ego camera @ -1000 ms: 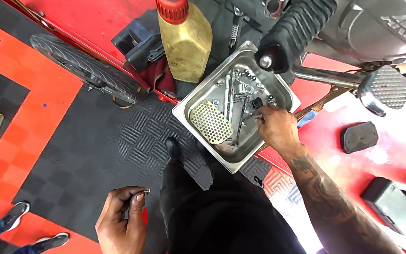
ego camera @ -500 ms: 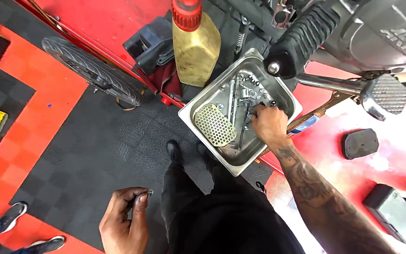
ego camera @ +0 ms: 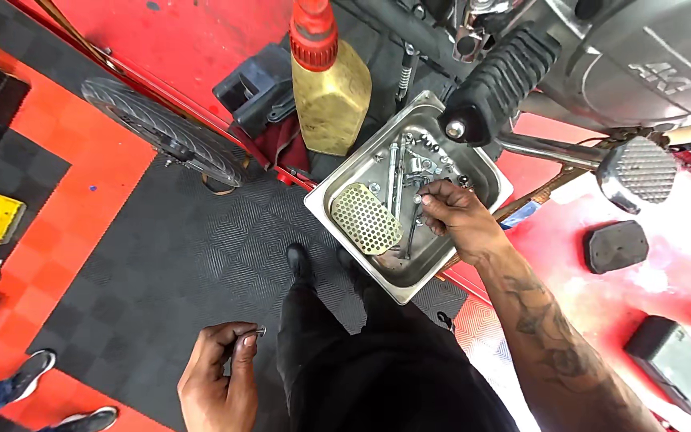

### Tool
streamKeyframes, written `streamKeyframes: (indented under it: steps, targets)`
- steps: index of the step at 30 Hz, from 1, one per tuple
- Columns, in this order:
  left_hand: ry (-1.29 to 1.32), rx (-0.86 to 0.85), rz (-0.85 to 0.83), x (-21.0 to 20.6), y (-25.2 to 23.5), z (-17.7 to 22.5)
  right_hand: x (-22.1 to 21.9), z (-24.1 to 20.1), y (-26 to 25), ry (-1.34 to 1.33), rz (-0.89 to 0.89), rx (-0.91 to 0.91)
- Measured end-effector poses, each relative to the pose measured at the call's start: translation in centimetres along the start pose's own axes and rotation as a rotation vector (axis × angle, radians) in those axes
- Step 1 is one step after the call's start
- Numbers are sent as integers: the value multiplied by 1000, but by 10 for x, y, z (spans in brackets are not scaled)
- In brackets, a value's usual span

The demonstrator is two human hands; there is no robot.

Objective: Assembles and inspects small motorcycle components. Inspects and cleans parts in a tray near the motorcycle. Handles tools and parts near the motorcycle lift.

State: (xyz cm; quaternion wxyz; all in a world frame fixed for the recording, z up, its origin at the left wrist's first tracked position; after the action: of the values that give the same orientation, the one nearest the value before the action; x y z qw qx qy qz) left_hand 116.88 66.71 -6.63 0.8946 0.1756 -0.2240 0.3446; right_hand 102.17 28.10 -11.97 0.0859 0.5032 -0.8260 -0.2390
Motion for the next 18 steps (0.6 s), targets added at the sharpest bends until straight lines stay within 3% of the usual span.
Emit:
streamKeyframes:
  steps: [6,18]
  targets:
    - [-12,-6,8,-2,-4,6,-17,-18,14,-139,-203,153]
    - [10,-52,21,-9,-9,17,-26,-42,30,-273,-335,281]
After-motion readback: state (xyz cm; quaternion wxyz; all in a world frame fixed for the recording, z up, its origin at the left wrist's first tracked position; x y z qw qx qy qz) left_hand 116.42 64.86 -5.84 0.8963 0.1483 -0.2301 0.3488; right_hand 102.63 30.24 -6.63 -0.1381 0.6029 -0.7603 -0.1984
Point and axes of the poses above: each hand's wrist, its own y-axis away from the middle knuckle, its own x-axis out of the back of the hand, z = x × y, the point moved 4 cm from there along -y, towards the middle knuckle, and after that the axes turned 14 degrees about -z, right-handed, at the moved point
